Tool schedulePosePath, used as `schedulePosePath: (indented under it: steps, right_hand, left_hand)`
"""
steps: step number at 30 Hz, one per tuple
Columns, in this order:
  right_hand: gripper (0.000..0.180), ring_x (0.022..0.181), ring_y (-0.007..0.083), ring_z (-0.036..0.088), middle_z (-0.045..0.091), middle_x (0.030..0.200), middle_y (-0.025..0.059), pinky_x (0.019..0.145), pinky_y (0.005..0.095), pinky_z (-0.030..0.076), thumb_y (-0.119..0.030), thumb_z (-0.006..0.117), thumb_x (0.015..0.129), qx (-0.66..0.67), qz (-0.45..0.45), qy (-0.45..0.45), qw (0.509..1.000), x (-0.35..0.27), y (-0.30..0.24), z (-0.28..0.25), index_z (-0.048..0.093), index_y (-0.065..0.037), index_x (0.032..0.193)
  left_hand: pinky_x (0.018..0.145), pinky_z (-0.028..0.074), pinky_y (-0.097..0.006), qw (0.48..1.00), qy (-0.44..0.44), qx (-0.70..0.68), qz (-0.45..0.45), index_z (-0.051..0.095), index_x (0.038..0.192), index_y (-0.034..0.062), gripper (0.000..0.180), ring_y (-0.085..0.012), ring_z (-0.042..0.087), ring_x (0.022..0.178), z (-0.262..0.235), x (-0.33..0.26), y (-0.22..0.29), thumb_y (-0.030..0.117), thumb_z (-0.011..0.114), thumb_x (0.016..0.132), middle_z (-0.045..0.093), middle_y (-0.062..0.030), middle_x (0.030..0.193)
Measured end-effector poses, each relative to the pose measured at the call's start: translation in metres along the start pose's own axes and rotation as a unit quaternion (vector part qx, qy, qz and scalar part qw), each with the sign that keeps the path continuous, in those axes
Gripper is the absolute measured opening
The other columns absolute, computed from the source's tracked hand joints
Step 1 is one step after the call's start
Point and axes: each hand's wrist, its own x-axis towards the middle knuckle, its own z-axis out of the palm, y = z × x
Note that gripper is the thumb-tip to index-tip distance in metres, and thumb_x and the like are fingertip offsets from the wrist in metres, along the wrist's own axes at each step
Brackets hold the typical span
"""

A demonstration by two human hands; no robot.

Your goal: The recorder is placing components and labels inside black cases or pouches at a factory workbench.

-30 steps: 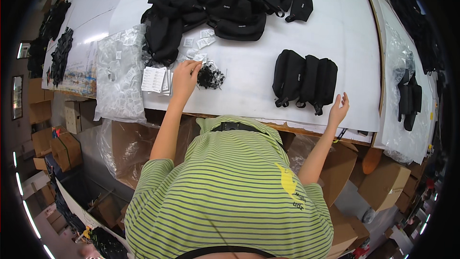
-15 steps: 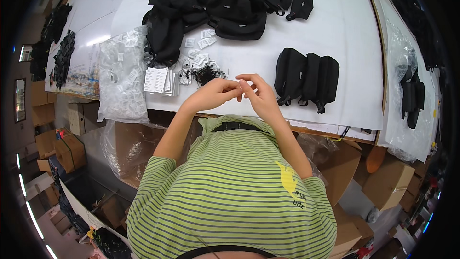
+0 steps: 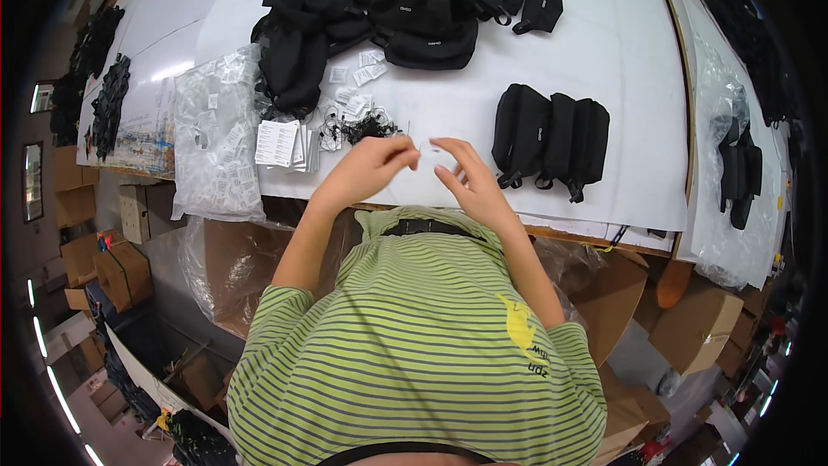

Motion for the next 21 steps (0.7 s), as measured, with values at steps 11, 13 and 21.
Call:
schedulePosePath:
  steps: [11, 13, 21]
  right_hand:
    - [0.013, 0.052, 0.0024, 0.032, 0.043, 0.055, -0.0061, 0.049, 0.0195, 0.024, -0.015, 0.061, 0.086, 0.177, 0.095, 0.003, 0.98, 0.012, 0.015, -0.004, 0.059, -0.002, 0.085]
    - [0.013, 0.051, 0.0016, 0.031, 0.043, 0.054, -0.007, 0.048, 0.0192, 0.023, -0.014, 0.062, 0.085, 0.213, 0.108, 0.046, 0.97, 0.009, 0.016, -0.01, 0.061, -0.002, 0.085]
    - [0.012, 0.059, 0.0041, 0.045, 0.054, 0.068, -0.0016, 0.056, 0.0195, 0.033, -0.013, 0.062, 0.085, 0.276, 0.021, 0.154, 0.948, 0.006, 0.036, -0.003, 0.06, -0.001, 0.086]
  left_hand:
    - [0.076, 0.044, -0.035, 0.975, 0.212, 0.047, -0.043, 0.056, 0.101, 0.0001, 0.033, -0.0277, 0.056, 0.084, -0.017, 0.02, -0.116, 0.029, 0.06, 0.084, 0.059, -0.015, 0.097]
    - [0.086, 0.042, -0.039, 0.876, 0.39, 0.252, -0.128, 0.052, 0.111, -0.0016, 0.053, -0.0321, 0.053, 0.1, -0.057, -0.006, -0.16, 0.034, 0.069, 0.075, 0.052, -0.0198, 0.116]
    - [0.098, 0.038, -0.037, 0.887, 0.35, 0.194, -0.232, 0.033, 0.132, -0.0079, 0.103, -0.0344, 0.044, 0.121, -0.085, -0.075, -0.231, 0.043, 0.082, 0.056, 0.042, -0.026, 0.131]
